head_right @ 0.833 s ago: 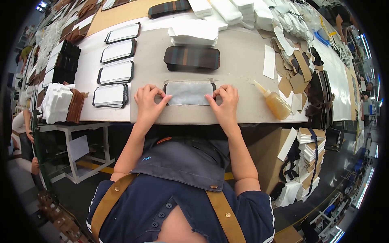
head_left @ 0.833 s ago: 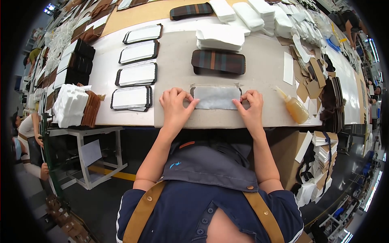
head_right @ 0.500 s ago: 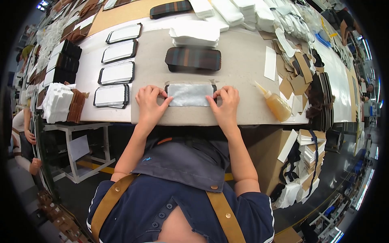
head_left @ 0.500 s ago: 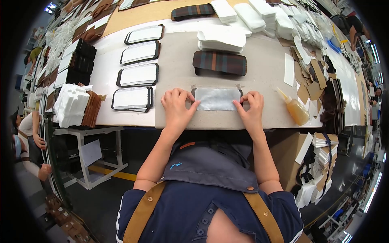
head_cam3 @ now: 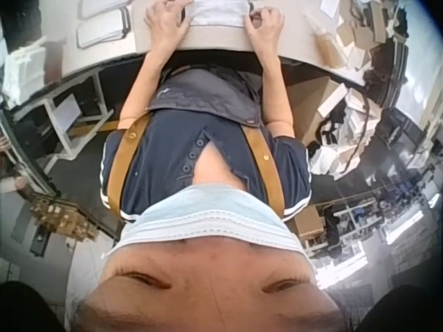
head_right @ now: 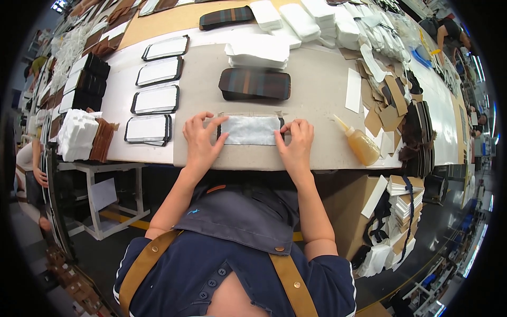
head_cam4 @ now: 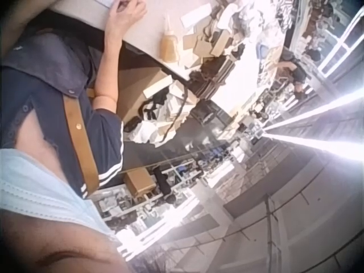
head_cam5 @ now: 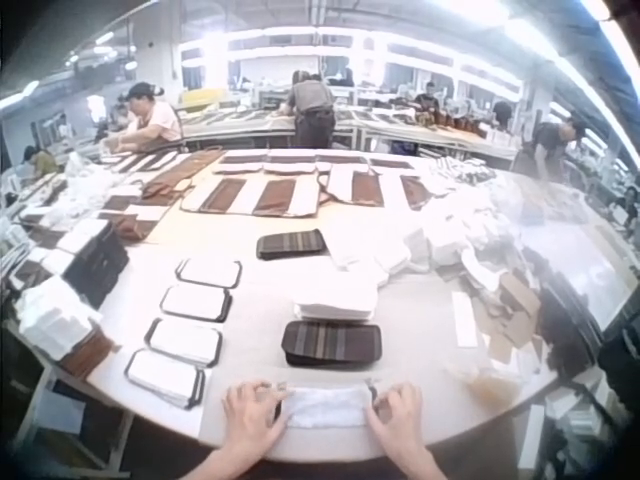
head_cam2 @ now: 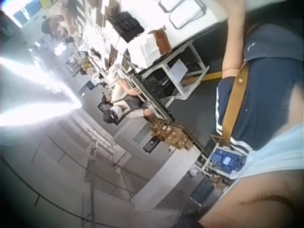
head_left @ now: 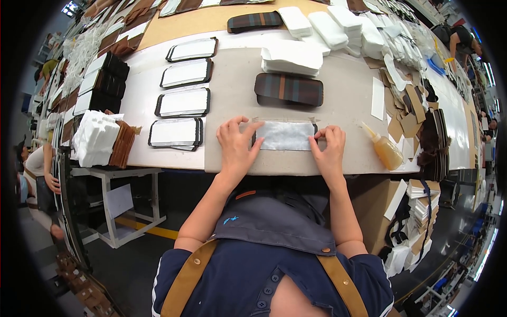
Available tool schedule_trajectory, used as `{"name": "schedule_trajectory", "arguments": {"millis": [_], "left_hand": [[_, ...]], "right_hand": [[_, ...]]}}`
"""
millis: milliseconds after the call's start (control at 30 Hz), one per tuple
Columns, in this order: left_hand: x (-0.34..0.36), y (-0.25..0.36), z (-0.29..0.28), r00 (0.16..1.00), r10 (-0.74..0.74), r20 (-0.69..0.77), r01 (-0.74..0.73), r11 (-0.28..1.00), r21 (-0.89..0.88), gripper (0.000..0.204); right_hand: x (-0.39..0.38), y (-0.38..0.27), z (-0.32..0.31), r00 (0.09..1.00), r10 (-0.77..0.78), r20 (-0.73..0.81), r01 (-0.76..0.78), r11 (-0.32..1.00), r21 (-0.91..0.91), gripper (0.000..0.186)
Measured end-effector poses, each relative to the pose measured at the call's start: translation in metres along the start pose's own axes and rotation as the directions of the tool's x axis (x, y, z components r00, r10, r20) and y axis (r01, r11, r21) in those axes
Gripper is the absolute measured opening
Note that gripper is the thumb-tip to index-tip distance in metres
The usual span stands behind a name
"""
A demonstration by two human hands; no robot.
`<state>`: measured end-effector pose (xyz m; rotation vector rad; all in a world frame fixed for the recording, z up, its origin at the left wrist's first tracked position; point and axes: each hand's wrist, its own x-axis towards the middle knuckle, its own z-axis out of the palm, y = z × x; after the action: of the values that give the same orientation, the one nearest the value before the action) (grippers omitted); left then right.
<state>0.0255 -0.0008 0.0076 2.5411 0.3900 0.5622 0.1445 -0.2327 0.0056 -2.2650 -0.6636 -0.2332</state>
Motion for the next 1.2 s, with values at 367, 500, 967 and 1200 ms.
{"name": "schedule_trajectory", "arguments": {"millis": [367, 500, 967, 1200], "left_hand": [[-0.002, -0.003, -0.004, 0.990, 0.130, 0.046, -0.134, 0.986, 0.101, 0.029], [-0.005, -0.003, -0.005, 0.994, 0.098, 0.056, -0.102, 0.991, 0.087, 0.029], [-0.012, -0.022, -0.005, 0.995, 0.092, 0.041, -0.094, 0.995, 0.045, 0.032], [-0.015, -0.015, -0.016, 0.971, 0.200, 0.131, -0.201, 0.980, -0.013, 0.051]], "right_hand": [[0.002, 0.002, -0.007, 0.992, -0.065, 0.111, 0.070, 0.997, -0.043, 0.028], [0.004, 0.006, -0.008, 0.994, -0.055, 0.090, 0.055, 0.998, -0.003, 0.028], [0.004, 0.017, -0.009, 0.992, -0.024, 0.123, 0.008, 0.992, 0.126, 0.035], [-0.014, 0.005, -0.023, 0.986, -0.150, 0.066, 0.158, 0.976, -0.147, 0.057]]}}
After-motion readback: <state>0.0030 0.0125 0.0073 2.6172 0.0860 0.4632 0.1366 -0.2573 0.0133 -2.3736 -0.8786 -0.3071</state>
